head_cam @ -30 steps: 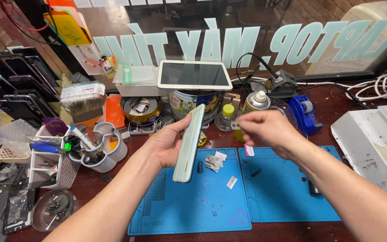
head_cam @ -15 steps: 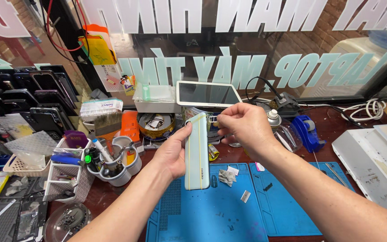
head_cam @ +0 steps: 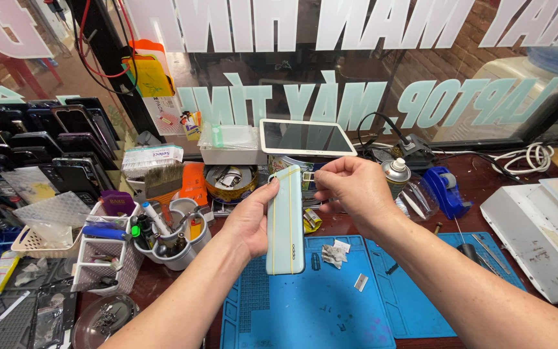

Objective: The person secures a light-blue smartphone with multiple rubber bands while repeatedly wiping the back and edges with a small white cloth. The person rotates the phone to access different sides and continues wiping throughout the clip.

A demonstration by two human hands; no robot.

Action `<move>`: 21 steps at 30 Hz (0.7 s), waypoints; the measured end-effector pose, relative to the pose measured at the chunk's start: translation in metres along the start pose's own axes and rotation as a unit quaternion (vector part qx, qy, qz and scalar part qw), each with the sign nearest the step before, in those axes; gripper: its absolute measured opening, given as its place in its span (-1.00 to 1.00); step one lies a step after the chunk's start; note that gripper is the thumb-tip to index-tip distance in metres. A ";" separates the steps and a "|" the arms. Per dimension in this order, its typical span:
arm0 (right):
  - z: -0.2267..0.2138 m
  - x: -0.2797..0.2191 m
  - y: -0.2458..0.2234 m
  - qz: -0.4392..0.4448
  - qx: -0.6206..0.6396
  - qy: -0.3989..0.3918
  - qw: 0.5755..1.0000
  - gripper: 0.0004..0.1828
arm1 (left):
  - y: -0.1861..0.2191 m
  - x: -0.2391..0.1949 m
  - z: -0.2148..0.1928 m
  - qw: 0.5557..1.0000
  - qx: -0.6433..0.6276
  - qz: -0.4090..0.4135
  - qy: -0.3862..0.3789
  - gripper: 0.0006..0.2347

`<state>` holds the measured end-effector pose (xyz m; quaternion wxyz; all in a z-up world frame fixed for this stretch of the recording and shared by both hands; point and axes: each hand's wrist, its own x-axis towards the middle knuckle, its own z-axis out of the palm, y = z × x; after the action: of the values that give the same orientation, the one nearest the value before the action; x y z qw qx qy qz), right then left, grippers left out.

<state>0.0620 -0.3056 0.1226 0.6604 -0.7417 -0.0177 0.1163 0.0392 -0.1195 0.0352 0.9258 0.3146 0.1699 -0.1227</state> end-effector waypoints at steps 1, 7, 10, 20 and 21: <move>-0.001 0.000 0.000 -0.006 0.006 0.002 1.000 -0.85 | -0.001 0.001 0.000 1.000 -0.004 -0.002 -0.002 -0.74; -0.002 -0.002 -0.002 -0.004 -0.013 0.011 1.000 -0.84 | -0.002 0.000 0.005 1.000 0.009 0.007 -0.010 -0.74; -0.004 -0.003 -0.004 -0.041 -0.082 0.020 0.996 -0.88 | -0.004 -0.004 0.013 0.998 0.048 0.043 -0.007 -0.73; -0.017 0.004 -0.005 -0.052 -0.109 -0.015 0.993 -0.87 | -0.006 -0.018 0.037 0.971 0.164 0.160 0.061 -0.76; -0.019 0.005 -0.004 -0.054 -0.101 -0.016 0.993 -0.87 | -0.008 -0.017 0.039 0.969 0.170 0.168 0.063 -0.76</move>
<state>0.0712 -0.3228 0.1280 0.5872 -0.8004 -0.0802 0.0901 0.0302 -0.1474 0.0666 0.8535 0.4985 0.1495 0.0274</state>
